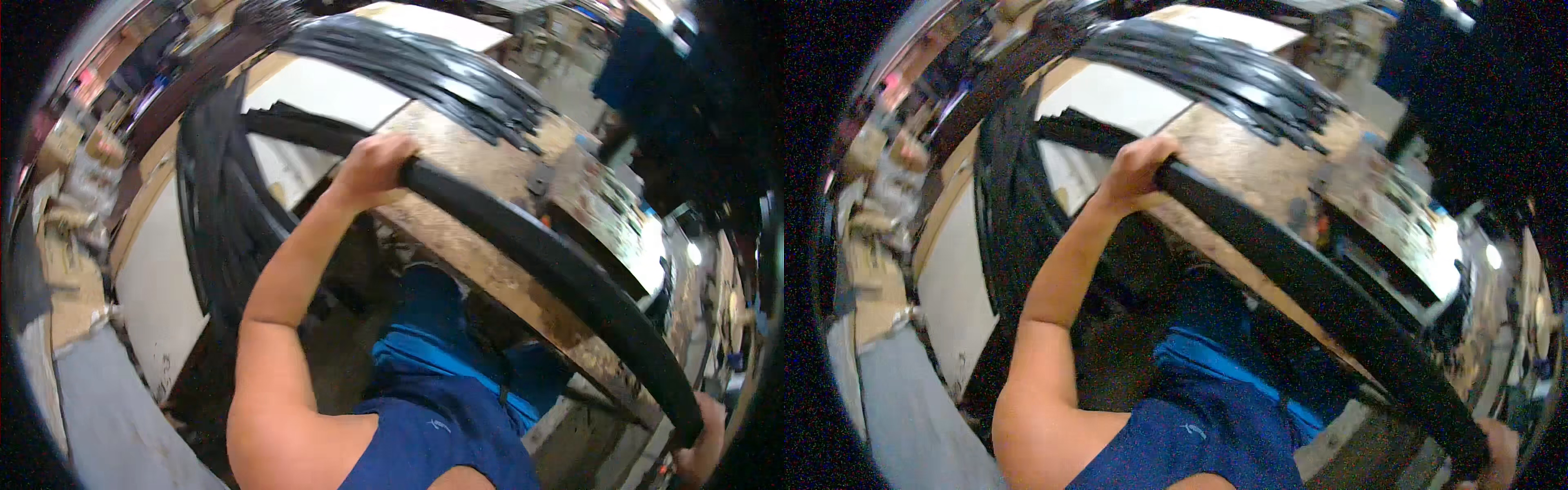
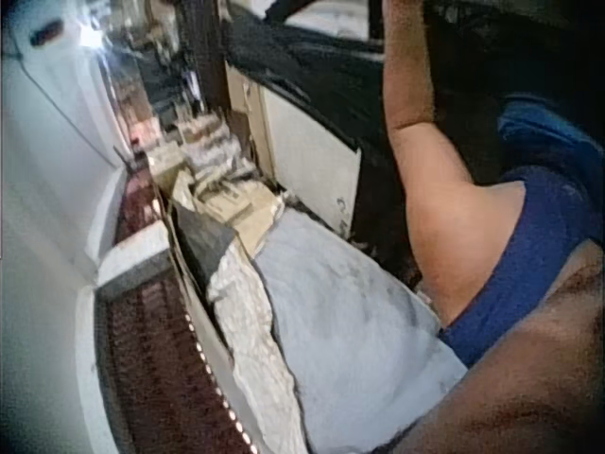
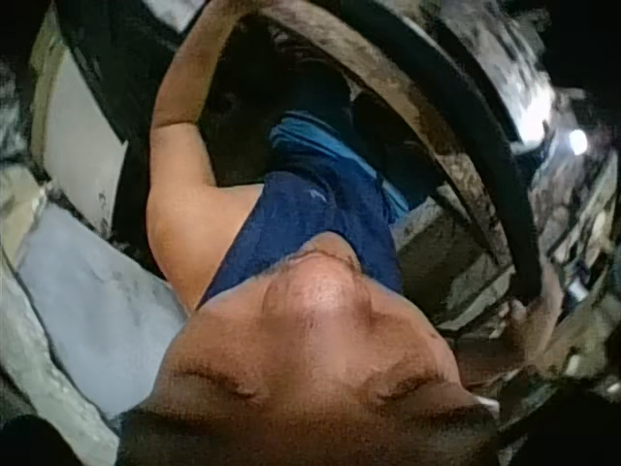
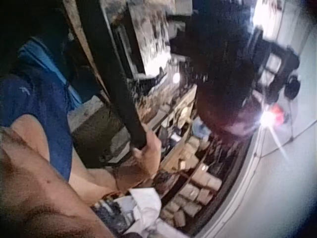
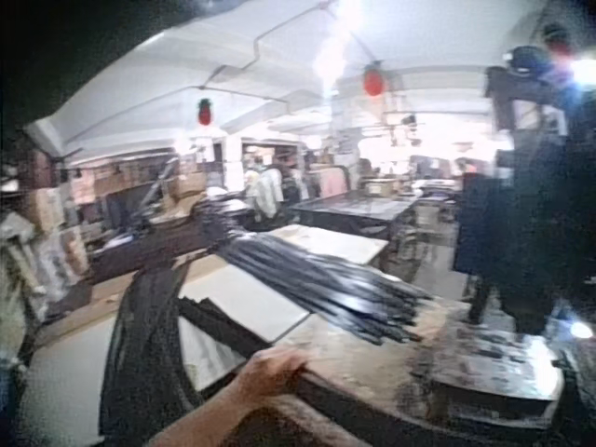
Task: The person gathers black rubber strips, aligns them on a worktable, and feeds their ends into a cutting machine to trim them.
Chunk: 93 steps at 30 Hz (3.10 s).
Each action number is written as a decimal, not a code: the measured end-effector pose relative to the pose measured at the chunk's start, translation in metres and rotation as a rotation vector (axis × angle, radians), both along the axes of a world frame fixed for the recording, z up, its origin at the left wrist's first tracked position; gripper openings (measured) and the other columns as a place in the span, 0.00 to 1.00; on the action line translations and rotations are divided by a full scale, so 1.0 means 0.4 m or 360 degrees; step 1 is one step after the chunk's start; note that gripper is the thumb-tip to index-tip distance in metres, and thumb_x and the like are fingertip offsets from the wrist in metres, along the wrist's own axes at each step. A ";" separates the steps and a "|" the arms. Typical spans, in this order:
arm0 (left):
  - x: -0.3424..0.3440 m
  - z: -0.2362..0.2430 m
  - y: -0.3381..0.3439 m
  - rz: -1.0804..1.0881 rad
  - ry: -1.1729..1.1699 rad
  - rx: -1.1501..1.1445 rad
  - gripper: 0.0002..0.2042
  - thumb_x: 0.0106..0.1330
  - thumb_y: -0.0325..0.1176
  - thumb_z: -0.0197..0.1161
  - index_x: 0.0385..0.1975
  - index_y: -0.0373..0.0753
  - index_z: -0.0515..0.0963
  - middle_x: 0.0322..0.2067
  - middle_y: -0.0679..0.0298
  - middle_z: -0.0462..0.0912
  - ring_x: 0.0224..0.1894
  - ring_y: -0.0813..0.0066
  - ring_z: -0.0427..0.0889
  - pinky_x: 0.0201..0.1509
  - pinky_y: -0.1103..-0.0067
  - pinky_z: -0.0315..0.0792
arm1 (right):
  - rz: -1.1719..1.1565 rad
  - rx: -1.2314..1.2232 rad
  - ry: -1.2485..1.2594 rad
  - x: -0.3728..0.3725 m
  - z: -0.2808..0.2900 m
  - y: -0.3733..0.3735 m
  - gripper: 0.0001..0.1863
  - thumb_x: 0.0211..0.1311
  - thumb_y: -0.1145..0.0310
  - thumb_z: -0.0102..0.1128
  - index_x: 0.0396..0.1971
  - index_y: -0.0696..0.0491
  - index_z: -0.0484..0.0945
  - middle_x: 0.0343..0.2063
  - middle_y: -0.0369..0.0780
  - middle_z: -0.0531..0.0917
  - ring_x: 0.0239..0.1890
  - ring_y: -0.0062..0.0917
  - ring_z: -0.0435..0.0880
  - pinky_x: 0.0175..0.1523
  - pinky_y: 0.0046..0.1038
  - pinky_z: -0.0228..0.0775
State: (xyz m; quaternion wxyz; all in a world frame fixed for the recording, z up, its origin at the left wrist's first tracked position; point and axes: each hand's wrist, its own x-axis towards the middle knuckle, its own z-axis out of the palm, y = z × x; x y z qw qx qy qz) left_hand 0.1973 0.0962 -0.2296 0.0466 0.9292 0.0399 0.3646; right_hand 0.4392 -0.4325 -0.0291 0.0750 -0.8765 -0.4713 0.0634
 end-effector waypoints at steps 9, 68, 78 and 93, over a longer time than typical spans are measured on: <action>0.106 0.004 0.068 -0.0001 0.0232 0.0075 0.12 0.47 0.22 0.59 0.33 0.37 0.75 0.28 0.52 0.79 0.34 0.51 0.80 0.36 0.66 0.74 | -0.0422 -0.0027 -0.0014 0.034 -0.025 -0.162 0.18 0.33 0.70 0.62 0.32 0.56 0.77 0.29 0.47 0.77 0.39 0.43 0.77 0.44 0.33 0.68; 0.546 0.066 -0.015 -0.0527 0.1145 -0.0784 0.25 0.38 0.36 0.80 0.37 0.36 0.77 0.36 0.59 0.79 0.38 0.73 0.75 0.41 0.72 0.72 | 0.0168 0.0903 0.0472 0.383 -0.441 0.373 0.20 0.47 0.65 0.72 0.33 0.53 0.68 0.31 0.39 0.76 0.37 0.29 0.74 0.46 0.29 0.67; 0.508 0.051 -0.037 -0.0237 0.1160 -0.0513 0.21 0.39 0.42 0.78 0.30 0.38 0.78 0.26 0.51 0.79 0.29 0.56 0.79 0.35 0.71 0.70 | 0.0185 0.0845 0.0753 0.388 -0.448 0.404 0.20 0.46 0.67 0.72 0.33 0.54 0.67 0.29 0.39 0.72 0.37 0.25 0.68 0.47 0.27 0.63; 0.626 0.182 -0.272 -0.0695 0.0937 -0.0414 0.35 0.51 0.51 0.69 0.56 0.37 0.70 0.54 0.50 0.73 0.58 0.53 0.70 0.63 0.66 0.62 | 0.0271 0.0954 0.0437 0.373 -0.402 0.331 0.17 0.57 0.66 0.64 0.46 0.53 0.79 0.48 0.43 0.81 0.54 0.33 0.77 0.60 0.30 0.65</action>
